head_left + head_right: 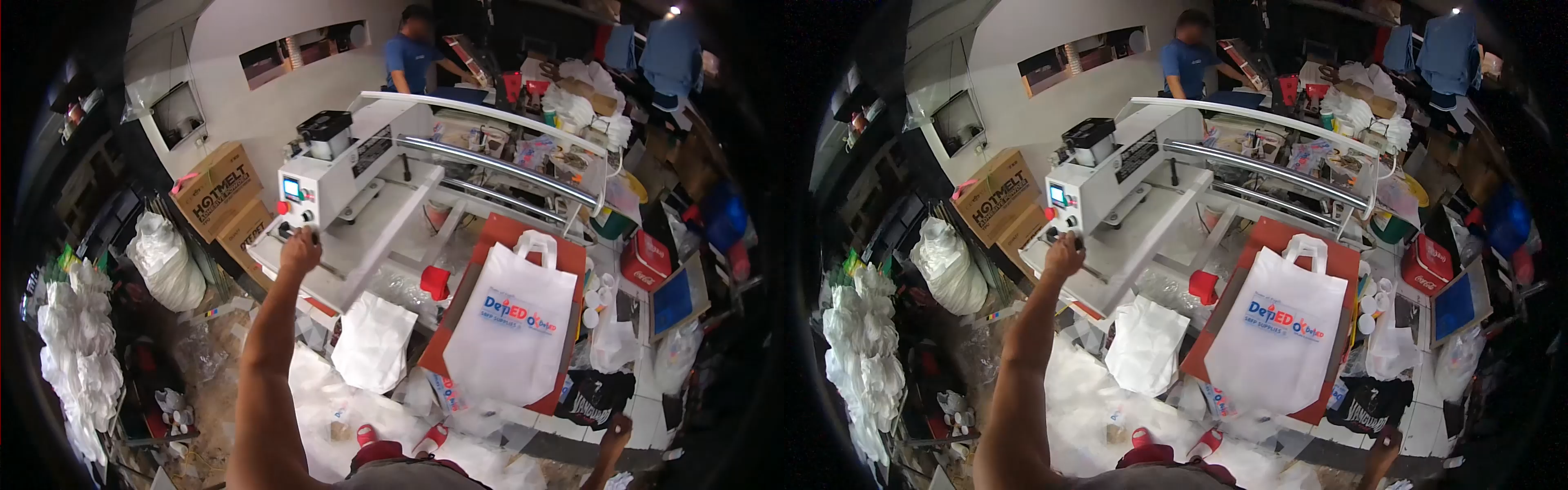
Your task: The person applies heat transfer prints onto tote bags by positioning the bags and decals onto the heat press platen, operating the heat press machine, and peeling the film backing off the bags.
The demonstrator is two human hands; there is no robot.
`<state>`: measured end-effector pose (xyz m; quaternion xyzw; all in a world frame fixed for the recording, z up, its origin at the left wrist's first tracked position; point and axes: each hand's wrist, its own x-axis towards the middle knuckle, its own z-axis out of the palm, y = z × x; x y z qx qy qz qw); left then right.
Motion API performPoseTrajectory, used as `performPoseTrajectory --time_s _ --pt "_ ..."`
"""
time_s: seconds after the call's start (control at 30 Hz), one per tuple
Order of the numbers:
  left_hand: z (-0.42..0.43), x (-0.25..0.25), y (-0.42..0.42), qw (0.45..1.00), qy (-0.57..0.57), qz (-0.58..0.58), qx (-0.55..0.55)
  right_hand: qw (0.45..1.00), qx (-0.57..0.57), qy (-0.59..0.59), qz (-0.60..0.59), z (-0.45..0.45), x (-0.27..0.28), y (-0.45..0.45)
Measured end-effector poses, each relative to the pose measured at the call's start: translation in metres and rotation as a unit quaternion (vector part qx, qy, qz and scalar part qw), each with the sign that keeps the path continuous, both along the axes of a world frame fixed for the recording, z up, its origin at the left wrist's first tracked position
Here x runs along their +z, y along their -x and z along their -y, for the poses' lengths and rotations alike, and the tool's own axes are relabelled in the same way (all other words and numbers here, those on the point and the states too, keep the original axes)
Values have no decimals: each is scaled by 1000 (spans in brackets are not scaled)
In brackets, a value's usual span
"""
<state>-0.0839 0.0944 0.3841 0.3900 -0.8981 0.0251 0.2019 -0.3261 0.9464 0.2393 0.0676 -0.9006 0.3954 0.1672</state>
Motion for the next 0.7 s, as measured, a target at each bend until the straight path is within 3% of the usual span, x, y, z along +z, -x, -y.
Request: performPoseTrajectory --time_s 0.03,0.1,0.23,0.3,0.4,0.43,0.47,0.53,0.57,0.6,0.63,0.7 --pt "-10 2 -2 999 -3 -8 -35 998 19 60 -3 37 19 0" --pt "-33 6 -12 983 20 -93 -154 994 101 27 -16 97 54 -2" --pt "-99 21 -72 973 -51 -155 -166 978 180 3 -107 224 118 -40" --pt "-110 -1 -128 974 -87 -149 -146 972 198 75 -101 274 122 -60" --pt "-105 -87 -228 954 -154 -221 -131 963 233 47 -126 343 134 -103" --pt "-100 -128 -270 964 -174 -181 -89 960 243 53 -130 369 139 -120" --pt "-100 -161 -311 976 -206 -64 -35 957 251 56 -136 391 140 -135" --pt "-98 -263 -401 981 -171 90 -17 950 268 62 -147 435 145 -165" --pt "-104 -305 -447 976 -197 81 -47 946 279 66 -152 454 152 -179" --pt "-117 -318 -481 948 -315 15 -41 945 283 67 -152 471 159 -190" --pt "-112 -408 -538 945 -232 181 -140 943 288 71 -152 485 166 -201" --pt "-104 -406 -572 895 -376 205 -121 951 266 68 -144 507 172 -218"
